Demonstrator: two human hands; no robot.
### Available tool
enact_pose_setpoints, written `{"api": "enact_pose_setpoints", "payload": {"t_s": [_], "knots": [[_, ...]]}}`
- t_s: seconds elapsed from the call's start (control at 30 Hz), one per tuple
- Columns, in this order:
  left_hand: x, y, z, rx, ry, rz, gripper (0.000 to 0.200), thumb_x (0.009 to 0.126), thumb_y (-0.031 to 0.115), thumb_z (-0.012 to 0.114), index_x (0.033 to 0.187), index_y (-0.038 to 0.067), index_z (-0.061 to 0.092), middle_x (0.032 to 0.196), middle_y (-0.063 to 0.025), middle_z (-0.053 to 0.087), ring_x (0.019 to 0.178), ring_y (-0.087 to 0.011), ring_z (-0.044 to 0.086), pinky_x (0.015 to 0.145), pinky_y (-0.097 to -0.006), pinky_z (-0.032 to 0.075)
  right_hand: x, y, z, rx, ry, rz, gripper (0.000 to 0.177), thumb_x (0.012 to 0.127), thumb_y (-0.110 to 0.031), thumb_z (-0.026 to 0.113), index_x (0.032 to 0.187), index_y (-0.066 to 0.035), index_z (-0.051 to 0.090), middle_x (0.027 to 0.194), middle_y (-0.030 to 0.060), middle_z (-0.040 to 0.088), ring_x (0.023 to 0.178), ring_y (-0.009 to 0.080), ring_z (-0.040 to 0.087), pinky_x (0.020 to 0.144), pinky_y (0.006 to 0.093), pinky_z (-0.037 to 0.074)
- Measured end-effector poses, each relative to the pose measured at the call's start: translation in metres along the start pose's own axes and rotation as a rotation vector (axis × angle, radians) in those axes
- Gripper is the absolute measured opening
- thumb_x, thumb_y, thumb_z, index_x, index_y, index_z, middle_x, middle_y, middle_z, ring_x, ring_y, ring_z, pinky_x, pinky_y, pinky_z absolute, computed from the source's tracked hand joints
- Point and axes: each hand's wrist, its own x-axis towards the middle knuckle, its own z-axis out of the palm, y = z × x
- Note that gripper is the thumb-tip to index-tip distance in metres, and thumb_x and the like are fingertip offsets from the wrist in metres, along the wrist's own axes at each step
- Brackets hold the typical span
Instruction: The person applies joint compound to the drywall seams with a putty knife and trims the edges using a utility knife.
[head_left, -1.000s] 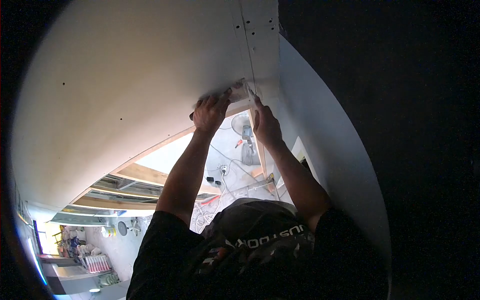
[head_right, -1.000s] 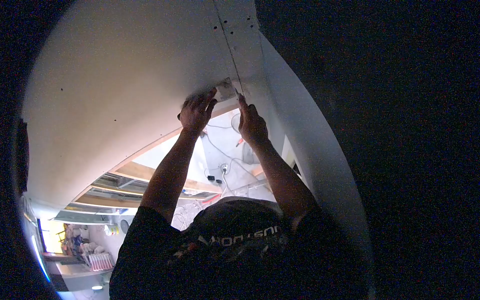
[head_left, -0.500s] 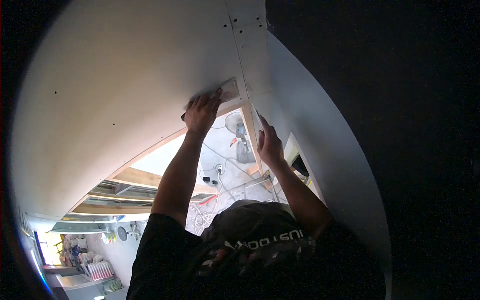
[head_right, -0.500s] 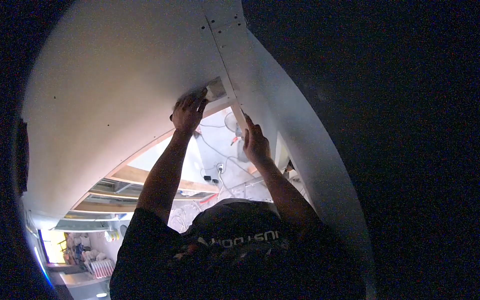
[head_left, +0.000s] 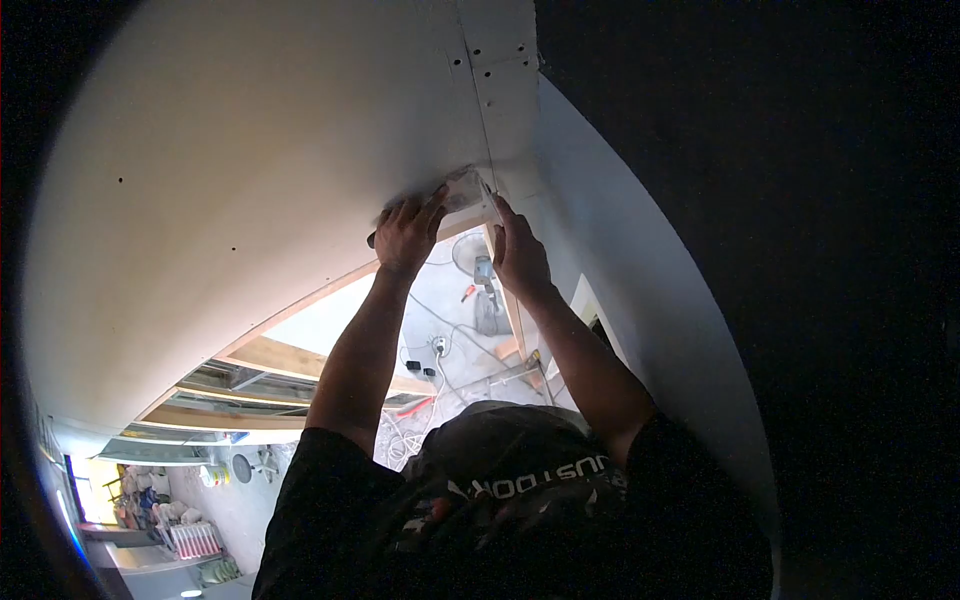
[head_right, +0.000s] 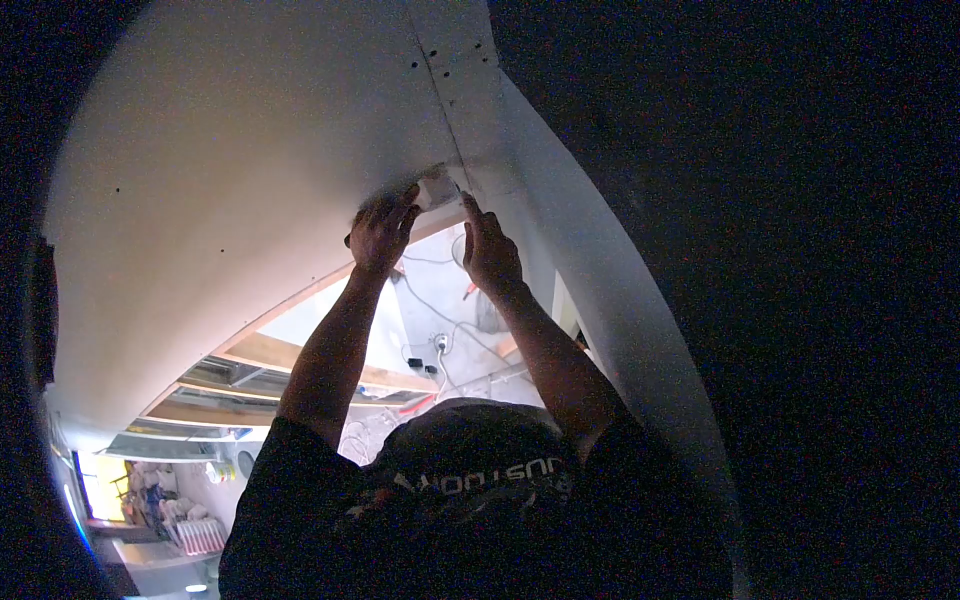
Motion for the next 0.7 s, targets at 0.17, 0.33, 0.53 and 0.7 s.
{"api": "enact_pose_setpoints", "payload": {"t_s": [0.17,0.33,0.53,0.7], "knots": [[0.002,0.0,-0.001,0.017,0.016,0.019,0.043,0.082,0.031,0.078,0.124,0.032,0.067,0.084,-0.0005,0.064,0.078,-0.0217,0.066,0.073,-0.0389,0.055,0.002,0.005,0.0,0.013,0.037,-0.009,0.049,0.098,-0.011,0.052,0.146,-0.012,0.04,0.108,0.0206,0.062,0.092,0.0412,0.065,0.077,0.0494,0.056],[0.002,0.001,-0.003,0.011,0.016,0.032,0.045,0.081,0.03,0.078,0.124,0.031,0.067,0.086,-0.0011,0.065,0.079,-0.0213,0.067,0.073,-0.0394,0.054,0.007,-0.001,-0.005,0.019,0.005,0.001,0.05,0.098,-0.01,0.052,0.147,-0.012,0.04,0.11,0.0212,0.062,0.095,0.0413,0.065,0.078,0.05,0.056],[0.004,0.004,-0.005,0.012,0.01,0.017,0.044,0.082,0.03,0.078,0.125,0.031,0.067,0.086,-0.0008,0.065,0.081,-0.0218,0.067,0.074,-0.0397,0.054,0.007,0.006,0.004,0.046,0.057,-0.055,0.051,0.098,-0.01,0.052,0.147,-0.012,0.04,0.106,0.0208,0.062,0.092,0.0412,0.065,0.076,0.0496,0.056],[0.002,0.001,-0.005,0.016,-0.001,0.024,0.043,0.083,0.03,0.077,0.125,0.031,0.066,0.088,-0.0012,0.065,0.083,-0.0229,0.068,0.076,-0.0406,0.055,-0.002,0.019,0.011,-0.057,0.064,-0.102,0.056,0.097,-0.012,0.054,0.15,-0.015,0.037,0.095,0.0176,0.058,0.079,0.0368,0.064,0.064,0.0465,0.055]]}}
